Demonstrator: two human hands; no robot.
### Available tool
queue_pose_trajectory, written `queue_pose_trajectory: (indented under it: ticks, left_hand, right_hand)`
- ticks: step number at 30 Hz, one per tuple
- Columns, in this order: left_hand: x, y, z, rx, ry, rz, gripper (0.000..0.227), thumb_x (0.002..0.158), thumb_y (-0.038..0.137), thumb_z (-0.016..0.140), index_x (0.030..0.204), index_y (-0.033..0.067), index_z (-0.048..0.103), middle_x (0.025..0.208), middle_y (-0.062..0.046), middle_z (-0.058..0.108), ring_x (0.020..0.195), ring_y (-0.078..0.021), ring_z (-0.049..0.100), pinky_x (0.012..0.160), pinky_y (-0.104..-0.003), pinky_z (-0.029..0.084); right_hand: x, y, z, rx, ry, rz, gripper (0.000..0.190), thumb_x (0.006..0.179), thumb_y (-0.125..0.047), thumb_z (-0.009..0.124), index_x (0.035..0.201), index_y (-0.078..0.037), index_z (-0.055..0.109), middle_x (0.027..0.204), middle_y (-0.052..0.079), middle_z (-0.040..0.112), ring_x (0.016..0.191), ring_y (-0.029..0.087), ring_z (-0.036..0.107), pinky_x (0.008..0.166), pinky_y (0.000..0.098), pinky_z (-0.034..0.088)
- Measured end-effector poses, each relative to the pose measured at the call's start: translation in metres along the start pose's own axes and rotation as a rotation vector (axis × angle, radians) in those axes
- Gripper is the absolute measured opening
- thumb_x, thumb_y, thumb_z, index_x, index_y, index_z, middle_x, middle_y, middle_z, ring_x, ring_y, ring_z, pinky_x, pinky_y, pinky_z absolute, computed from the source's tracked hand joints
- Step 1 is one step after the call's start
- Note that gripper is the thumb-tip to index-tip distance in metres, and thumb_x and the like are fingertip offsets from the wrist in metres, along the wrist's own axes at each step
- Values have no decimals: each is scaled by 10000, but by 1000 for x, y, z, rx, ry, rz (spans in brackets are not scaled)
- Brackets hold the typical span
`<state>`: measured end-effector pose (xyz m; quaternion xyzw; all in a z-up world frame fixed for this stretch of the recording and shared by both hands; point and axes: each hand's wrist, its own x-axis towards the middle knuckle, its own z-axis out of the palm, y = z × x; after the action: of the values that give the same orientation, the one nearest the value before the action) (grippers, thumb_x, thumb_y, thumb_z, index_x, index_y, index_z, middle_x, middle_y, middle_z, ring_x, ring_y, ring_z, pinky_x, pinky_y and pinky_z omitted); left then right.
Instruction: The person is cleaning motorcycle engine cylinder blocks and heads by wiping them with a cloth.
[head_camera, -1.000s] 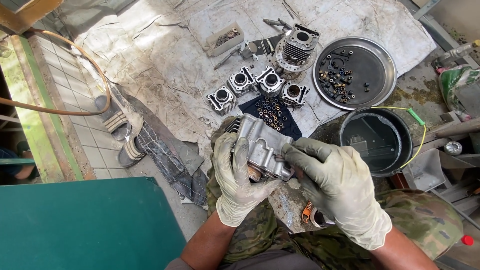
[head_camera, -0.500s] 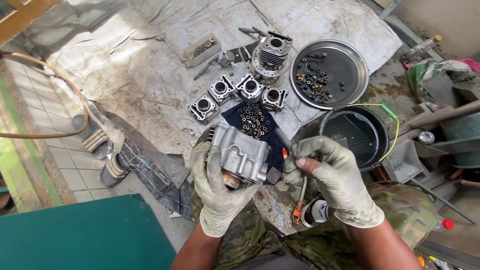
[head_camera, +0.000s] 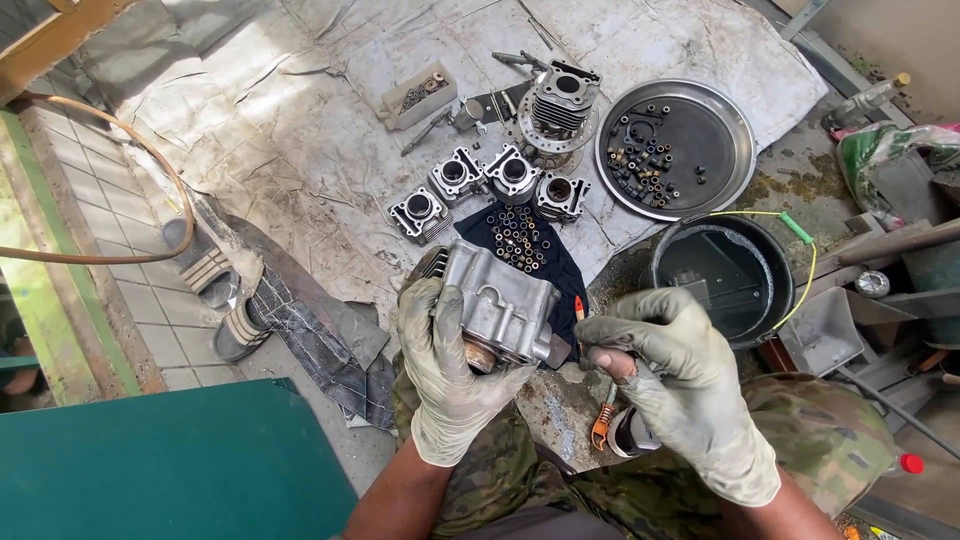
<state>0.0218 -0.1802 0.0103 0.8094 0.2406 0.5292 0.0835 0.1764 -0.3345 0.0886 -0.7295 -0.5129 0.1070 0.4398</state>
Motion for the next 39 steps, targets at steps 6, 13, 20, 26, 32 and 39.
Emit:
queue_pose_trajectory:
  ticks: [6, 13, 20, 26, 32, 39]
  left_hand:
    - [-4, -1, 1, 4, -15, 0, 1049, 789, 741, 784, 1459, 20, 422, 1390, -286, 476, 1269, -481, 581, 1047, -621, 578]
    - [-17, -7, 1, -4, -50, 3, 906, 852, 579, 809, 1423, -33, 461, 1418, -274, 452, 1300, -517, 543, 1130, -672, 494]
    - [-14, -5, -2, 3, -59, -11, 891, 865, 585, 793, 1411, -35, 458, 1389, -279, 452, 1293, -521, 532, 1117, -660, 517]
    - [-5, 1, -2, -27, -14, 2, 807, 888, 531, 793, 1349, -50, 476, 1347, -253, 458, 1212, -509, 576, 1061, -673, 551]
    - [-7, 2, -2, -2, -3, 7, 846, 872, 490, 860, 1386, -39, 445, 1385, -264, 443, 1291, -489, 532, 1100, -660, 560]
    - [-12, -4, 1, -91, 10, 2, 704, 1009, 451, 637, 1467, -36, 416, 1483, -268, 373, 1321, -485, 523, 1143, -651, 526]
  right_hand:
    - [-2, -16, 1, -157, -153, -92, 560, 964, -33, 586, 1501, -156, 484, 1540, 29, 569, 946, 91, 769, 881, 226, 566]
    - [2, -19, 18, -568, -55, -190, 360, 953, -325, 686, 1308, -268, 657, 1266, -14, 716, 903, 249, 734, 617, 389, 542]
    - [4, -18, 18, -778, -190, -257, 554, 952, -448, 596, 1481, -310, 504, 1251, -68, 658, 790, 237, 647, 622, 389, 510]
    - [5, -23, 23, -733, -227, -285, 527, 883, -358, 666, 1397, -285, 570, 1153, -78, 657, 693, 232, 632, 560, 393, 494]
    - [7, -17, 28, -858, -154, -368, 514, 889, -350, 663, 1388, -260, 587, 1109, -86, 656, 645, 200, 612, 515, 380, 465]
    - [17, -32, 14, -321, -224, -403, 321, 985, -185, 525, 1265, -205, 680, 1022, 4, 735, 618, 136, 654, 485, 335, 494]
